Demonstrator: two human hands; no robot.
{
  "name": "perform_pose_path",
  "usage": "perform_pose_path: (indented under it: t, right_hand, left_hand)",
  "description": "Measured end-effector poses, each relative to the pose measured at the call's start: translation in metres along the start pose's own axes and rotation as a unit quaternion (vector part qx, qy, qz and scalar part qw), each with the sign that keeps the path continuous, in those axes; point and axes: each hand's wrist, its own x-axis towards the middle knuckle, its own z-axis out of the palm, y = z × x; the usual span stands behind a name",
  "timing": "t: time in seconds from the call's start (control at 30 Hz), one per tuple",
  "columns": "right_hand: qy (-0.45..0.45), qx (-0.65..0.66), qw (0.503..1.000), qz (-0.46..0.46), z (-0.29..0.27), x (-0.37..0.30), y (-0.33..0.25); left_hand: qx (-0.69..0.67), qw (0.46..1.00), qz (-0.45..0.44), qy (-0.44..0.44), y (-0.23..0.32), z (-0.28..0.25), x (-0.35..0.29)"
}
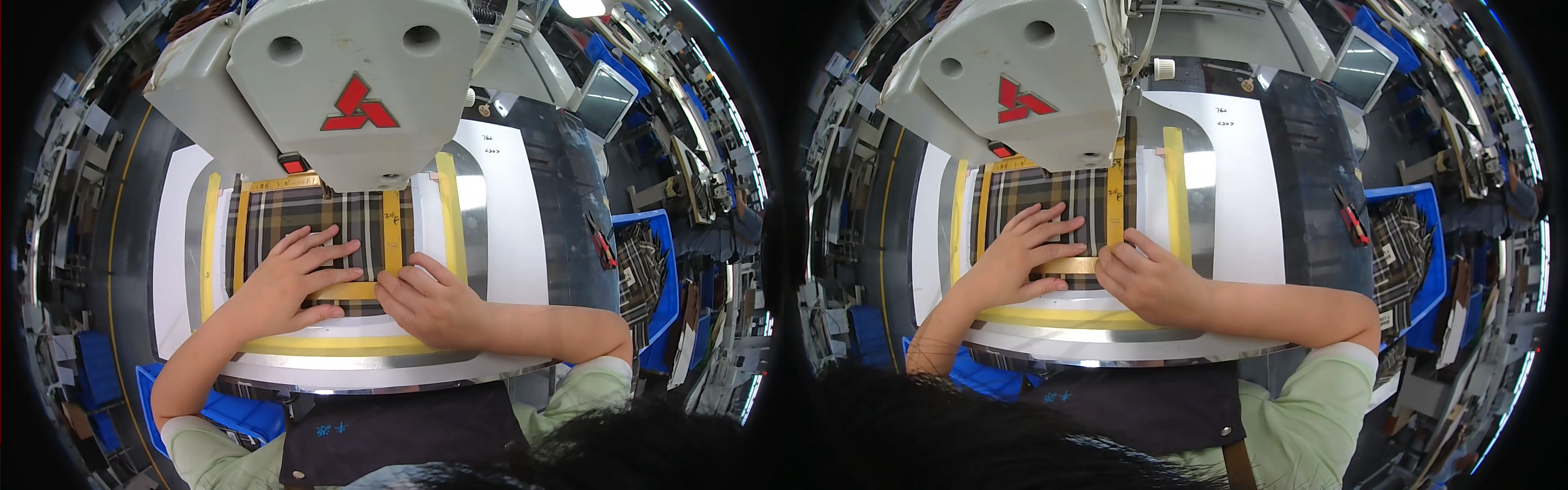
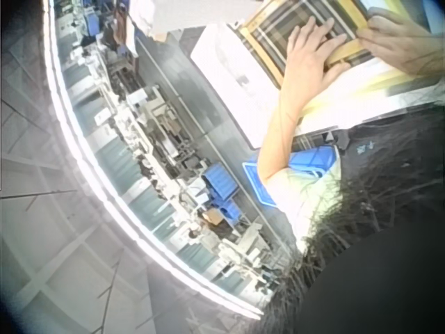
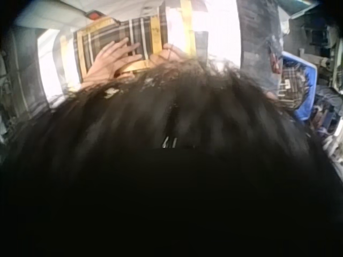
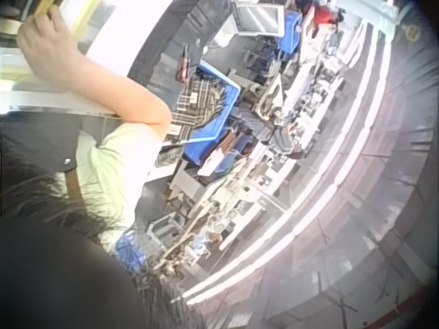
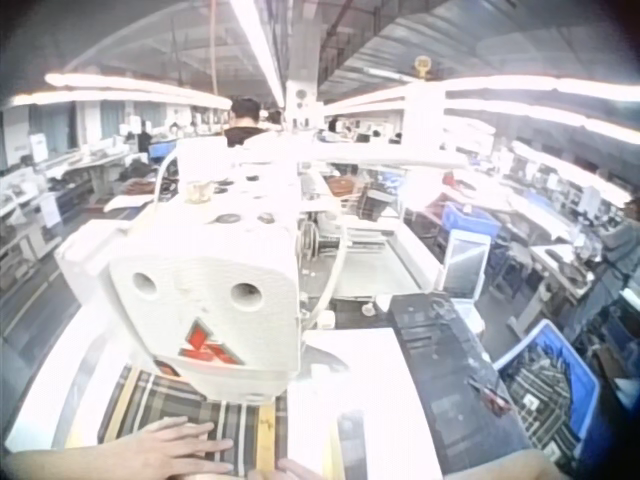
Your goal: Sewing labels onto fabric panels using an industrial sewing machine in a factory workshop.
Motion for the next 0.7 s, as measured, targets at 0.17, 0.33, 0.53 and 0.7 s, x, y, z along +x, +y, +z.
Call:
perform_pose_path:
  t: [0.17,0.33,0.53,0.7]
  right_hand:
    - [0.016,0.011,1.000,0.004,0.004,0.004,0.001]
    - [0.016,0.015,1.000,0.004,0.006,0.007,0.007]
    - [0.024,0.032,0.999,0.014,0.012,0.016,0.019]
    - [0.013,0.036,0.999,0.026,0.016,0.029,0.027]
  left_hand:
    - [0.013,1.000,0.002,0.000,-0.002,-0.002,-0.003]
    - [0.008,1.000,0.003,0.011,-0.006,-0.003,-0.001]
    - [0.016,0.999,0.010,0.030,-0.019,-0.004,0.006]
    - [0.018,0.999,0.002,0.039,-0.030,-0.011,0.007]
